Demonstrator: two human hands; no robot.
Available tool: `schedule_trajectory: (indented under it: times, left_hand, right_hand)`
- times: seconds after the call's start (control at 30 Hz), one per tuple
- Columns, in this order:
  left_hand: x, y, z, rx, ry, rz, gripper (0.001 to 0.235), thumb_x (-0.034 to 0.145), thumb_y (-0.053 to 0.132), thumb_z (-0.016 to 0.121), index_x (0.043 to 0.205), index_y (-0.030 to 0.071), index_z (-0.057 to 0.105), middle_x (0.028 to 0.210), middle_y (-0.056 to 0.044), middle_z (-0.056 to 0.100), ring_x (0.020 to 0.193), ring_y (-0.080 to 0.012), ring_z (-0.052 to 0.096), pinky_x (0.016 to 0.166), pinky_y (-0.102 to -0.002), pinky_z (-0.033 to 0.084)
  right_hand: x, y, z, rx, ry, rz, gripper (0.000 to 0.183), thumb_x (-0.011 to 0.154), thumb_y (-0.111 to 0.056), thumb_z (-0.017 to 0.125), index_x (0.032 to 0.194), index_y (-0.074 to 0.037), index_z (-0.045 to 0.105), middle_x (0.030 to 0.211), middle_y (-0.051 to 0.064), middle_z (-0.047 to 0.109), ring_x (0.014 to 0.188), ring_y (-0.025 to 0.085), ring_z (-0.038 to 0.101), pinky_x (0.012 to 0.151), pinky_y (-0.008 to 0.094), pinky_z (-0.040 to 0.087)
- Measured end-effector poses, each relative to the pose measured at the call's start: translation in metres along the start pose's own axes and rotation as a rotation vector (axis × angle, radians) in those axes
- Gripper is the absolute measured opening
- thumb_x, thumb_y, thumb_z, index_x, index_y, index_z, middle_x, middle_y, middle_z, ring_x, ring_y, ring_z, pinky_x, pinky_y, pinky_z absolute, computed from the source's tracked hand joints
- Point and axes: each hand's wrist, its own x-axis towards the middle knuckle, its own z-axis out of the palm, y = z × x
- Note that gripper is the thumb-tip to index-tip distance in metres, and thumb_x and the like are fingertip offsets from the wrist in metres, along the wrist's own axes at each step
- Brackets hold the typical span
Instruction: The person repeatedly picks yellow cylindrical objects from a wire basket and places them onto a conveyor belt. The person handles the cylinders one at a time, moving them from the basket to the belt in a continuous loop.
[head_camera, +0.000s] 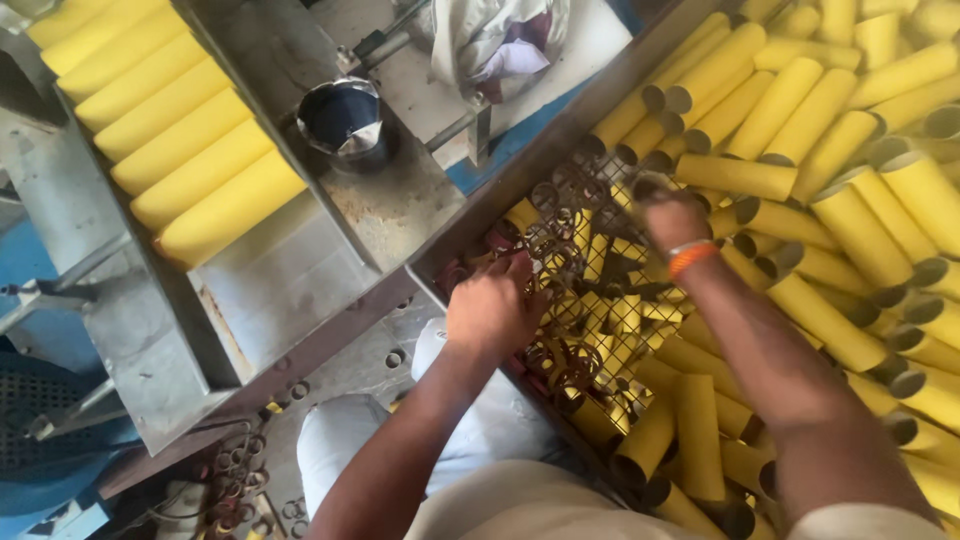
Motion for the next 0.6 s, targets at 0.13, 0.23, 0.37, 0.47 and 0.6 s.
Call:
schedule_trajectory:
  times: [0.13,0.23,0.37,0.47,0.6]
  left_hand:
    - [-0.001,0.002,-0.002,-0.083,0.049,0.047,0.051,0.091,0.047,0.068,0.129,0.013,0.064,0.116,-0.019,0.069,0.1,-0.0389,0.07,0.082,-0.05,0.056]
    - [-0.008,0.003,-0.019,-0.196,0.204,0.176,0.076,0.087,0.058,0.072,0.136,0.003,0.055,0.128,-0.027,0.06,0.118,-0.0439,0.061,0.098,-0.051,0.051]
    - [-0.032,-0.008,-0.061,-0.363,0.596,0.354,0.091,0.087,0.063,0.072,0.15,0.005,0.043,0.15,-0.022,0.048,0.142,-0.0414,0.047,0.124,-0.054,0.034]
    - [-0.057,-0.018,-0.094,-0.15,0.711,0.338,0.1,0.078,0.065,0.079,0.151,0.009,0.041,0.153,-0.019,0.043,0.147,-0.0398,0.042,0.129,-0.06,0.023]
    - [-0.054,-0.054,-0.137,0.203,0.628,0.212,0.12,0.062,0.066,0.085,0.154,0.01,0.033,0.156,-0.023,0.039,0.147,-0.0425,0.035,0.123,-0.061,0.022]
  right_hand:
    - [-0.063,-0.033,-0.118,0.046,0.23,-0.619,0.029,0.097,0.0,0.065,0.125,0.003,0.072,0.112,0.02,0.074,0.098,0.028,0.072,0.088,0.036,0.056]
    - [-0.119,-0.079,-0.199,0.127,0.255,-0.84,0.016,0.102,0.005,0.071,0.118,0.006,0.071,0.131,0.018,0.073,0.118,0.023,0.069,0.106,0.036,0.053]
    - [-0.167,-0.166,-0.219,0.917,-0.068,-0.752,0.041,0.101,0.011,0.064,0.142,0.009,0.057,0.127,0.018,0.069,0.113,0.018,0.07,0.103,0.03,0.057]
    - [-0.18,-0.228,-0.186,1.071,-0.218,-0.807,0.048,0.099,0.014,0.065,0.146,0.009,0.055,0.128,0.017,0.069,0.114,0.018,0.07,0.107,0.03,0.056]
    - [-0.186,-0.316,-0.107,1.078,-0.364,-0.761,0.047,0.092,0.01,0.064,0.138,0.006,0.06,0.123,0.015,0.072,0.108,0.018,0.07,0.097,0.028,0.056]
